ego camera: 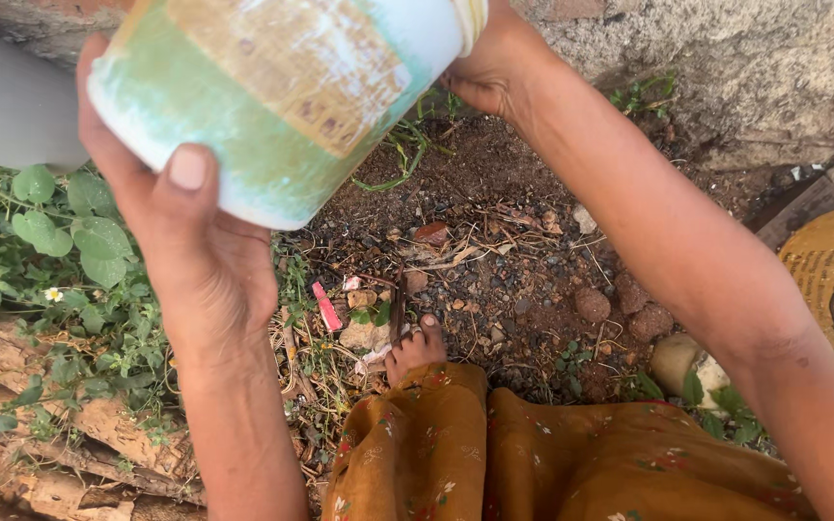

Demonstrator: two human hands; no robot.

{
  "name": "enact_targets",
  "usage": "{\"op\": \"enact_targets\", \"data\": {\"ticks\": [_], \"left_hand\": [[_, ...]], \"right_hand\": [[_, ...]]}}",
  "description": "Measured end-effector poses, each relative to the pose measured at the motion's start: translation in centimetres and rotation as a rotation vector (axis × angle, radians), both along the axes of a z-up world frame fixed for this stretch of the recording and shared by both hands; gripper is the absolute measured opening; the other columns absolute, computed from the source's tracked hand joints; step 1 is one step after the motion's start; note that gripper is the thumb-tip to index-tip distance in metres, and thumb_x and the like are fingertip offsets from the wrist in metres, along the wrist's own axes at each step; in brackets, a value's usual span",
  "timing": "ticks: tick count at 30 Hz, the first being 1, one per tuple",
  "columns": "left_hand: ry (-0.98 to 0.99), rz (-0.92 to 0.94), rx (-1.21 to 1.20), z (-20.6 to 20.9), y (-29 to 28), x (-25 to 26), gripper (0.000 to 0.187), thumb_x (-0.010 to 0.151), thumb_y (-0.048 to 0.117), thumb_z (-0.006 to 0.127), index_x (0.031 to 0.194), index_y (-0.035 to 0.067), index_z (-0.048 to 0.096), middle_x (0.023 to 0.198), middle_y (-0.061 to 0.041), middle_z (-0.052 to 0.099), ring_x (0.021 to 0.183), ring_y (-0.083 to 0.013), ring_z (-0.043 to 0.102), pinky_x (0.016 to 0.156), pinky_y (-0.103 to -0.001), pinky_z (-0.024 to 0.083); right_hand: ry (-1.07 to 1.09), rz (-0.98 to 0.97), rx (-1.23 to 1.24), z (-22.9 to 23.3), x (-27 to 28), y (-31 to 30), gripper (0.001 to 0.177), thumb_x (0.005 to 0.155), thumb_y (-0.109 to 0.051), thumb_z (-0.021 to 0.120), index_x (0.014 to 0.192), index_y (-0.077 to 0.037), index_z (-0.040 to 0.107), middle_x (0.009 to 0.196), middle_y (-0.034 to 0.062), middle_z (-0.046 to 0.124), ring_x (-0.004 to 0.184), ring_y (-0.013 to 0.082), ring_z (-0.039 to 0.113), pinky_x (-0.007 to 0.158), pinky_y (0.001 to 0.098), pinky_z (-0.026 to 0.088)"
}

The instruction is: The person tends to a small plant in the soil by hand, using a small container to pour liquid onto the roots and then manually arranging the dirt and debris around the base.

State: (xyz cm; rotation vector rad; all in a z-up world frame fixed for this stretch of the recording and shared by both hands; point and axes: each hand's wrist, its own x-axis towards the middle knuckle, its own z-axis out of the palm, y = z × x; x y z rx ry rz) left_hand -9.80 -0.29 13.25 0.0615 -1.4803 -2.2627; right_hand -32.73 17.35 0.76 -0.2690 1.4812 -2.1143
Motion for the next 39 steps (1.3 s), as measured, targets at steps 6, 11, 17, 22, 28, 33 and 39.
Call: {"op": "enact_targets", "data": {"ticks": [6,11,17,22,28,33,39], "left_hand": [[0.033,-0.024,-0.019,-0.8,0.2,0.1,0.098,0.096,0.026,0.084,0.164,0.011,0.015,0.160,-0.021,0.038,0.145,-0.0310,0.045,0.125,-0.045,0.052],[0.020,-0.029,-0.062,-1.1,0.0,0.6,0.093,0.099,0.023,0.082,0.163,0.012,0.015,0.158,-0.020,0.041,0.145,-0.0294,0.046,0.124,-0.044,0.052],[0.035,-0.030,-0.015,-1.1,-0.2,0.5,0.091,0.099,0.021,0.081,0.163,0.012,0.017,0.158,-0.019,0.042,0.145,-0.0289,0.046,0.125,-0.044,0.050],[0.050,-0.035,-0.008,-1.2,-0.2,0.7,0.089,0.102,0.019,0.081,0.165,0.011,0.018,0.156,-0.016,0.040,0.145,-0.0268,0.045,0.126,-0.042,0.044],[0.046,-0.039,-0.014,-1.1,0.3,0.5,0.090,0.101,0.019,0.081,0.164,0.012,0.017,0.157,-0.016,0.040,0.145,-0.0262,0.045,0.124,-0.042,0.046],[0.034,-0.050,-0.003,-1.1,0.5,0.3,0.091,0.101,0.020,0.080,0.164,0.013,0.016,0.155,-0.017,0.041,0.142,-0.0267,0.047,0.121,-0.042,0.049],[0.027,-0.063,-0.019,-1.1,0.7,0.2,0.091,0.101,0.021,0.080,0.164,0.013,0.016,0.153,-0.017,0.043,0.140,-0.0271,0.049,0.119,-0.042,0.050]], "right_hand": [[-0.039,0.045,-0.021,0.2,0.1,-0.2,0.027,0.105,-0.010,0.055,0.120,0.008,0.067,0.108,0.0204,0.079,0.094,0.0259,0.080,0.077,0.0329,0.068],[-0.031,0.038,-0.008,-0.8,-0.1,0.1,0.032,0.104,-0.016,0.051,0.122,0.006,0.066,0.111,0.0203,0.078,0.094,0.0238,0.080,0.078,0.0328,0.071],[0.155,0.084,0.181,-2.1,0.0,0.0,0.028,0.103,-0.011,0.057,0.126,0.002,0.066,0.117,0.0190,0.077,0.102,0.0206,0.080,0.082,0.0327,0.070],[0.186,0.129,0.140,-1.9,-0.1,0.3,0.028,0.103,-0.011,0.057,0.127,0.001,0.066,0.118,0.0186,0.076,0.104,0.0207,0.080,0.084,0.0339,0.071],[0.142,0.129,0.097,-1.8,-0.5,1.1,0.030,0.104,-0.014,0.055,0.128,0.001,0.065,0.118,0.0184,0.076,0.103,0.0218,0.080,0.083,0.0365,0.071],[0.121,0.131,0.086,-2.2,-0.4,1.3,0.032,0.104,-0.016,0.053,0.129,0.001,0.064,0.119,0.0183,0.076,0.103,0.0228,0.080,0.083,0.0386,0.071],[0.097,0.129,0.062,-2.2,-0.7,1.5,0.035,0.105,-0.019,0.051,0.129,0.001,0.063,0.119,0.0181,0.076,0.102,0.0239,0.080,0.082,0.0412,0.071]]}}
